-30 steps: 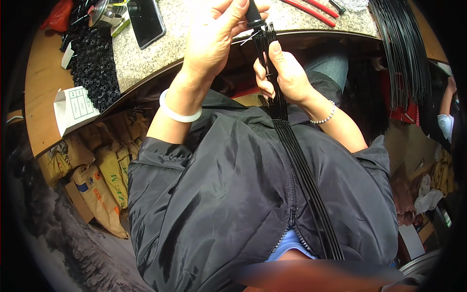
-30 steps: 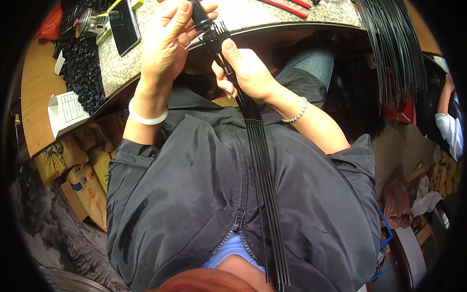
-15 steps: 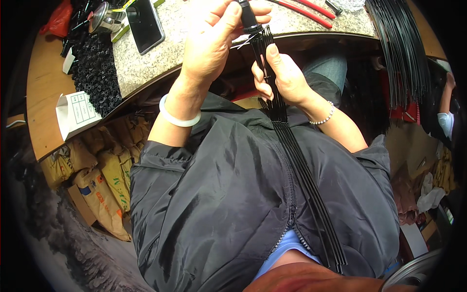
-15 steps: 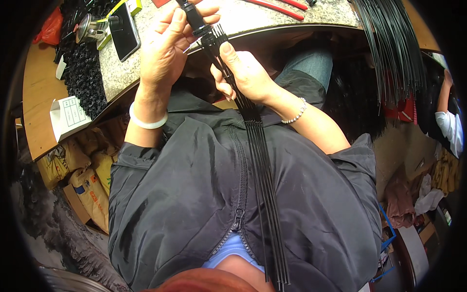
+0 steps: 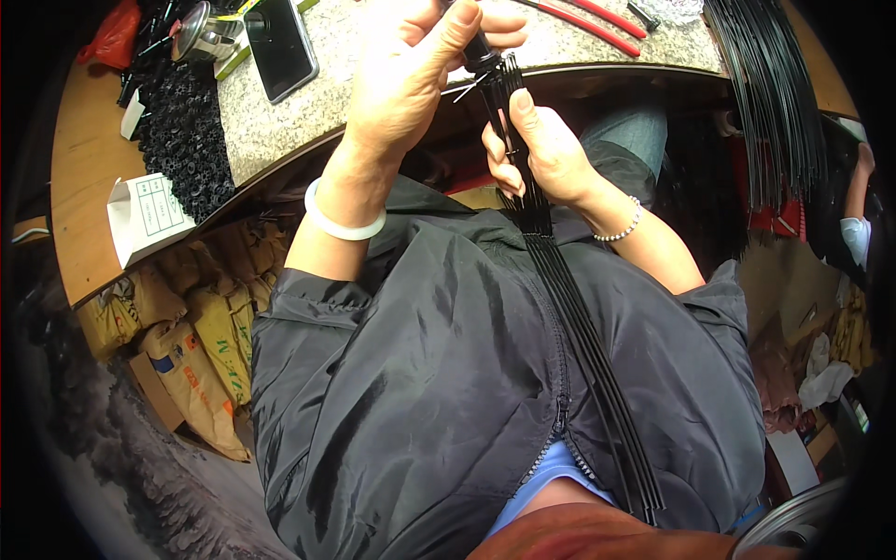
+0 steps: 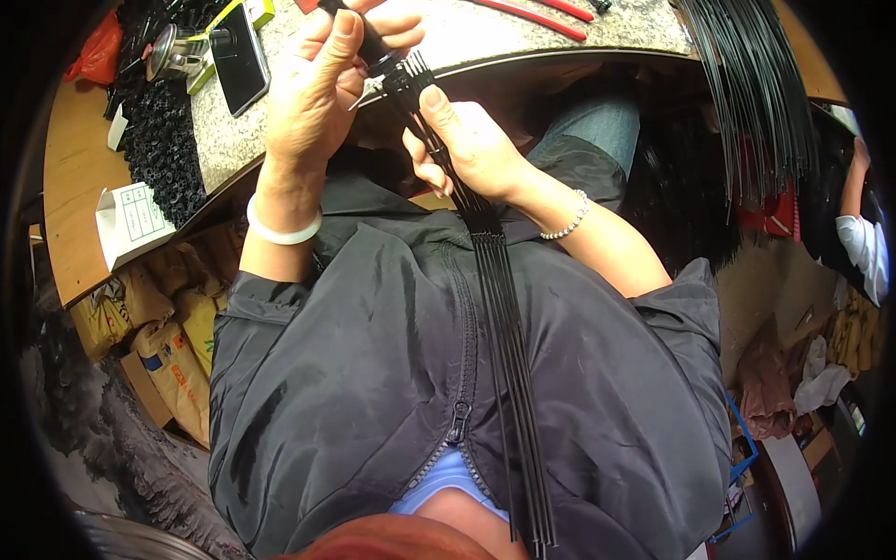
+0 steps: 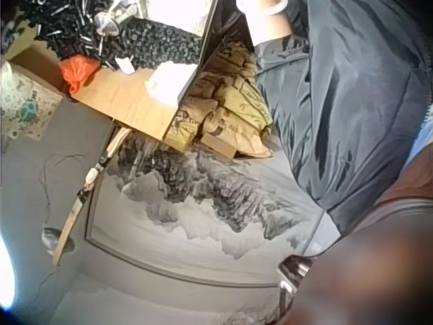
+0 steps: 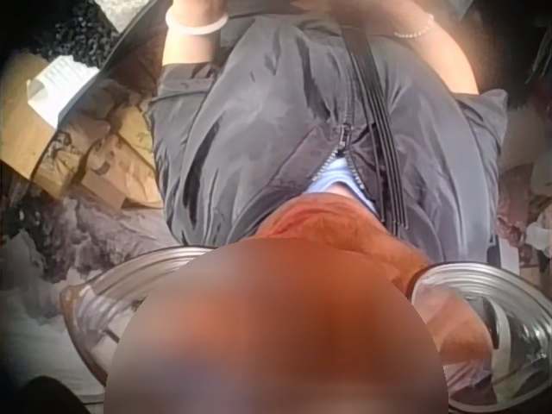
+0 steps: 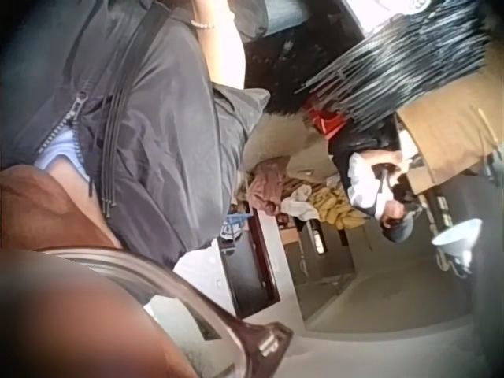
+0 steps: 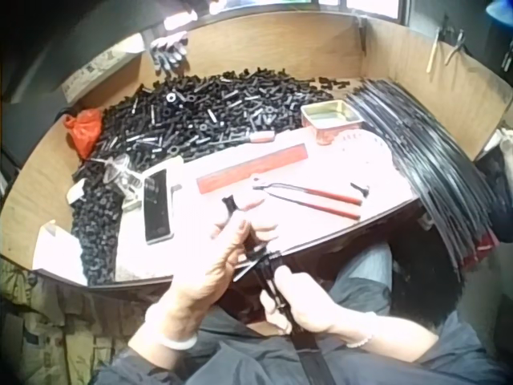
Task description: Assembling hair combs by inserting plastic bristles into a handle and trimming them with pliers.
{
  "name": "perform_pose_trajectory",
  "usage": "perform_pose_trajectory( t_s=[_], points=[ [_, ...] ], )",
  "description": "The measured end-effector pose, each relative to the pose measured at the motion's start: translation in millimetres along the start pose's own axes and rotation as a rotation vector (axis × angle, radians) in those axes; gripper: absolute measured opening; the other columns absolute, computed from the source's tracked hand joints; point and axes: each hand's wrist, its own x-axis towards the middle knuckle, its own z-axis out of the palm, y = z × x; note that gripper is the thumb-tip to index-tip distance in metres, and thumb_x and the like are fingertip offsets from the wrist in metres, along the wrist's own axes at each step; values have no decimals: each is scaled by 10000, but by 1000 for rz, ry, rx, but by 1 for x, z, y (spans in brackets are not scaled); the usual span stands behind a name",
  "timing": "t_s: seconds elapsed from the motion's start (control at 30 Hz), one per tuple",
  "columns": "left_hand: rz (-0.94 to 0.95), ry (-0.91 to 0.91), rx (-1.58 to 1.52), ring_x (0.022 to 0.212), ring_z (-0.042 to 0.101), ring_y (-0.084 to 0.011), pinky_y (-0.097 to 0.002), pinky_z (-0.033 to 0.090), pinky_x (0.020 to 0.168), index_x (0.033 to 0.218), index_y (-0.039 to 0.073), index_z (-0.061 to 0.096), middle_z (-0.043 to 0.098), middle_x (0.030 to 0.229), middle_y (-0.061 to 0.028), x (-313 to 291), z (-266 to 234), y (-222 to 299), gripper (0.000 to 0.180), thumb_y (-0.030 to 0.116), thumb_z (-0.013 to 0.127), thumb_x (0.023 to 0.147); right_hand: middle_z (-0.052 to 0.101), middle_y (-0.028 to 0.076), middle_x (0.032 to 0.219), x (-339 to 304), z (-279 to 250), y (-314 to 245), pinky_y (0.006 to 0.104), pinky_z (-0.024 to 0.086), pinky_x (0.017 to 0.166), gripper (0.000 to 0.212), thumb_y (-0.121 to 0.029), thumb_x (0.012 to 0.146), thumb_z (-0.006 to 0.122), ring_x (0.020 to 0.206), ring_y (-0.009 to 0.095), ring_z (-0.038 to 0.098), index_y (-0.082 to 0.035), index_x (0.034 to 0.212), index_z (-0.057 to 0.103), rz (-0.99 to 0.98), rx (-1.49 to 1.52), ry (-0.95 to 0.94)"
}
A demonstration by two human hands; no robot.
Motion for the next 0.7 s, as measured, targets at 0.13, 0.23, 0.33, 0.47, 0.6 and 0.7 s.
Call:
perform_pose_trajectory(
  t_s=[0.13, 0.23, 0.33, 0.47, 0.6, 0.7],
  points=[
    [47, -94, 149, 870, 600, -158, -265, 469, 789, 1149, -34, 512, 616, 979, -116, -1, 2, 5, 290, 157, 462, 937, 457, 38, 481, -1, 0, 1, 233, 393, 404, 616, -594, 897, 262, 376, 111, 412, -53, 703, 483, 12, 18, 18],
    [-12, -93, 186, 861, 601, -145, -240, 470, 752, 1157, -32, 508, 627, 952, -118, 2, -7, 3, 291, 151, 462, 936, 455, 38, 480, -1, -1, 1, 234, 391, 401, 614, -591, 899, 261, 373, 110, 409, -53, 703, 482, 8, 38, 23],
    [-35, -26, 12, 854, 599, -138, -213, 464, 718, 1168, -23, 501, 623, 975, -107, 1, -20, -5, 288, 142, 462, 935, 455, 38, 479, -2, 0, 1, 234, 392, 402, 612, -589, 900, 261, 374, 110, 410, -53, 701, 481, 12, 33, 33],
    [-24, 56, 71, 848, 595, -123, -182, 454, 666, 1185, -3, 486, 613, 1008, -95, -3, -8, -2, 296, 143, 481, 928, 454, 37, 479, -1, 0, 1, 234, 394, 405, 611, -587, 901, 262, 376, 110, 412, -53, 701, 480, 1, 14, 30],
    [-52, 58, -37, 808, 597, -110, -197, 460, 639, 1091, -13, 557, 626, 931, -81, -3, -5, 1, 234, 103, 550, 888, 453, 35, 478, 0, -2, 3, 234, 397, 410, 609, -587, 900, 267, 379, 109, 415, -54, 700, 481, -1, 14, 22],
    [12, -110, 172, 980, 589, -204, -311, 479, 860, 1185, -48, 478, 603, 1039, -137, -6, -3, -1, 381, 233, 482, 927, 453, 35, 478, -1, -2, 3, 236, 400, 412, 607, -586, 900, 270, 380, 108, 416, -53, 702, 483, -1, 20, 31]
  ],
)
